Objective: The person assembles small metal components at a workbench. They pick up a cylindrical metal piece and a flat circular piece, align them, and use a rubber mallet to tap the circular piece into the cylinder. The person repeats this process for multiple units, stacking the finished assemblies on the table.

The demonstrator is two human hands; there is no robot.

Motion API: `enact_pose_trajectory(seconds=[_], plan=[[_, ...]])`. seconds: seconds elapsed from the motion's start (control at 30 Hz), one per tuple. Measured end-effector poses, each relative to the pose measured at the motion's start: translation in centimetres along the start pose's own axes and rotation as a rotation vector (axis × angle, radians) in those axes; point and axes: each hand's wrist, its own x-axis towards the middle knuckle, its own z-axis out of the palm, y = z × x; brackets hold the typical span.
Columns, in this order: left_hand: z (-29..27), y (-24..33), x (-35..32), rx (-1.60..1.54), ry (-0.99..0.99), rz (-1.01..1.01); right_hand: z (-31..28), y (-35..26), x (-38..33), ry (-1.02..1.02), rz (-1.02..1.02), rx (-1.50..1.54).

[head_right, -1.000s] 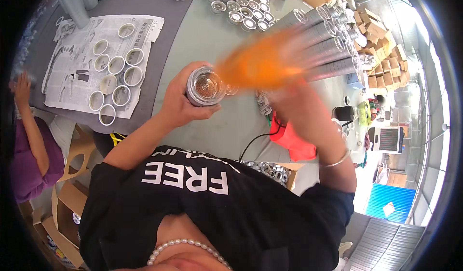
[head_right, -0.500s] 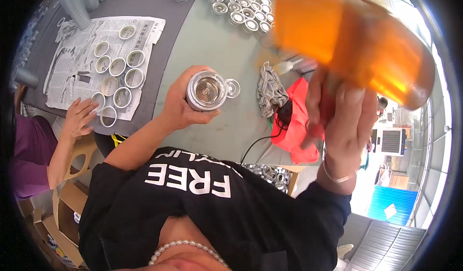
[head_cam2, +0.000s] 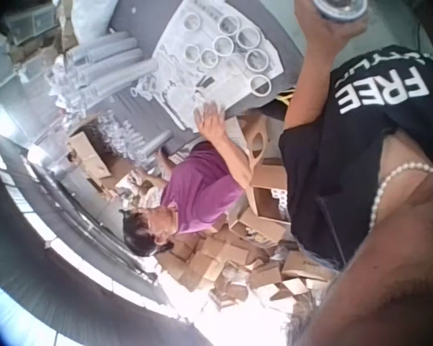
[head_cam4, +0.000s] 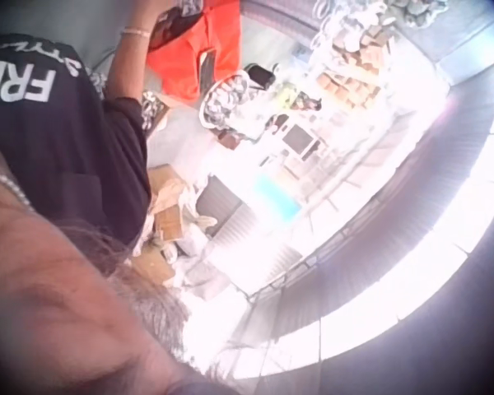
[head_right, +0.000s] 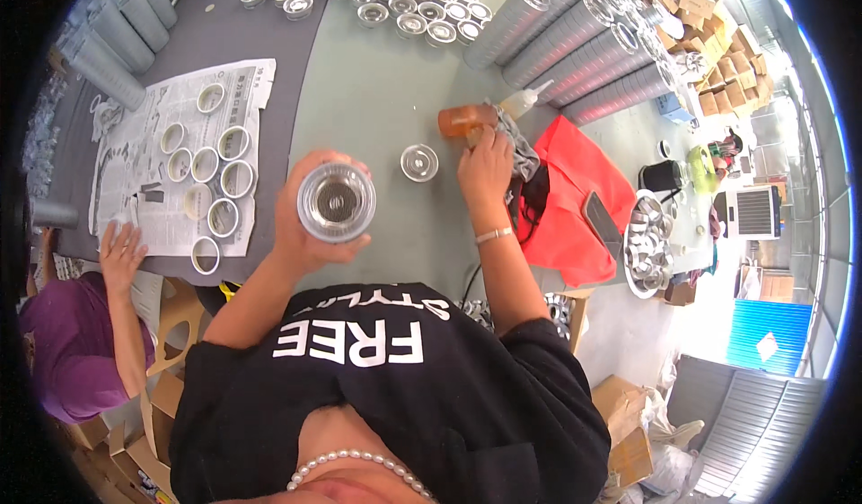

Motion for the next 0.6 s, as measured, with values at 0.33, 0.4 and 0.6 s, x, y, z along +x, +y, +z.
enact_pose_trajectory(seconds=[0.33, 0.4, 0.6], plan=[[-0.7, -0.1, 0.4, -0.077, -0.078, 0.031, 2.9, -6.9, 0.6, -0.438, -0.135, 0.717], [-0.5, 0.1, 0.5, -0.058, -0.089, 0.024, 6.9, -8.8, 4.2, -0.254, -0.189, 0.844], [-0.8, -0.5, 0.3, 0.021, -0.124, 0.038, 3.7, -10.1, 4.0, -0.828, -0.303, 0.778]])
